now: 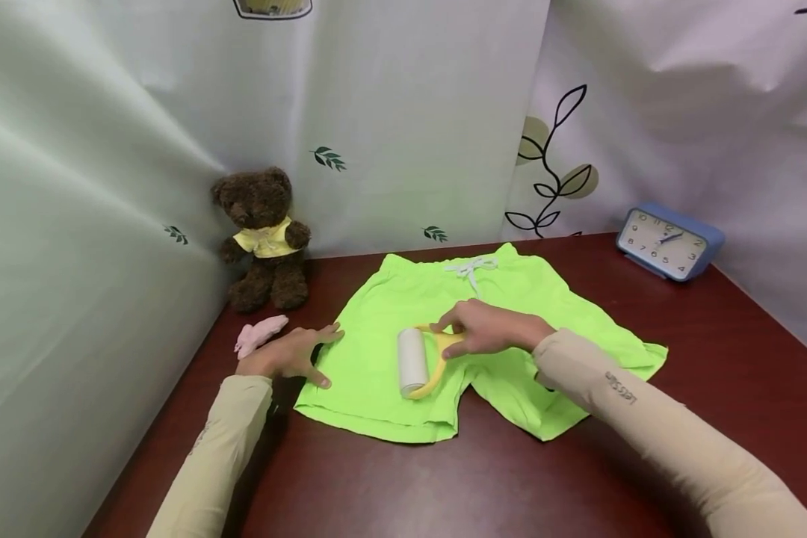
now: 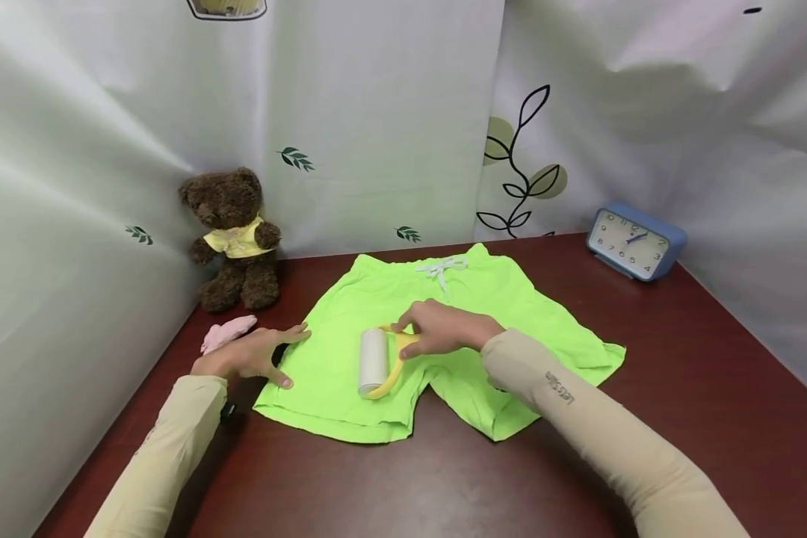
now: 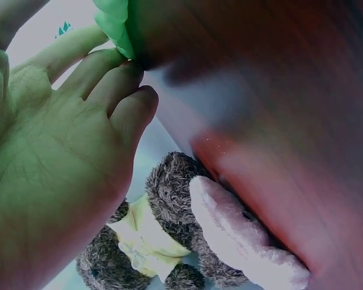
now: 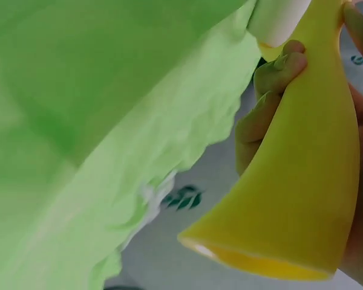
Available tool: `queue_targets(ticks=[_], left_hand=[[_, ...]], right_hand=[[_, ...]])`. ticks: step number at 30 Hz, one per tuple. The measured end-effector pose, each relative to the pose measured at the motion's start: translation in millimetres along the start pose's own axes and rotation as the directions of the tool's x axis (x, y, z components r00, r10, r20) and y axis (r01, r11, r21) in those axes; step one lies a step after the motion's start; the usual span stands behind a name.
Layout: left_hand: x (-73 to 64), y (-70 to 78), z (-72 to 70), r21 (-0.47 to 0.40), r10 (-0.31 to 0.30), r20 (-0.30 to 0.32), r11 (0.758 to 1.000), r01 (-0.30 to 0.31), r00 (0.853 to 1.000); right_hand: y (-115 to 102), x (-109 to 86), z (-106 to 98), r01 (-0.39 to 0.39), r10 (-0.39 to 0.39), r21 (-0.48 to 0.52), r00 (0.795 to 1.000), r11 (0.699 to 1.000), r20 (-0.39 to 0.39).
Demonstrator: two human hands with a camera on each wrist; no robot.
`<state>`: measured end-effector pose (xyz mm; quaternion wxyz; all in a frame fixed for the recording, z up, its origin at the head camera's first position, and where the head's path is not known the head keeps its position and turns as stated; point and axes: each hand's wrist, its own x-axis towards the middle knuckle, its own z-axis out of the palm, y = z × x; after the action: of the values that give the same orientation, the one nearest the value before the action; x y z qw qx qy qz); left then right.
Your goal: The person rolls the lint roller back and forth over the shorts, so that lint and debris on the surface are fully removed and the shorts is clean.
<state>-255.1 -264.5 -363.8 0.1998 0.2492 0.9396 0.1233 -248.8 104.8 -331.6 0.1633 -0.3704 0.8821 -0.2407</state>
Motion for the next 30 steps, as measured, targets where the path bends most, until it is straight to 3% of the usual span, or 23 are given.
queue_targets(ticks=[12, 17, 30], left_hand=[[1.3, 3.6, -2.6, 0.004, -0.023, 0.011, 1.000, 0.023, 1.000], [2.7, 4.3, -2.9, 0.020, -0.025, 0.015, 0.999, 0.024, 1.000], [2.3, 4.6, -2.7, 0.022, -0.019, 0.021, 1.000, 0.019, 1.000]], right_hand=[[47.2, -61.9, -21.7, -0.067, 0.068, 0.024, 0.997, 0.997, -0.034], [56.6, -87.2, -31.2, -0.070, 0.071, 0.016, 0.996, 0.997, -0.046], [91.4, -154.7, -53.4, -0.175, 0.173, -0.016, 0.983, 0.985, -0.064]])
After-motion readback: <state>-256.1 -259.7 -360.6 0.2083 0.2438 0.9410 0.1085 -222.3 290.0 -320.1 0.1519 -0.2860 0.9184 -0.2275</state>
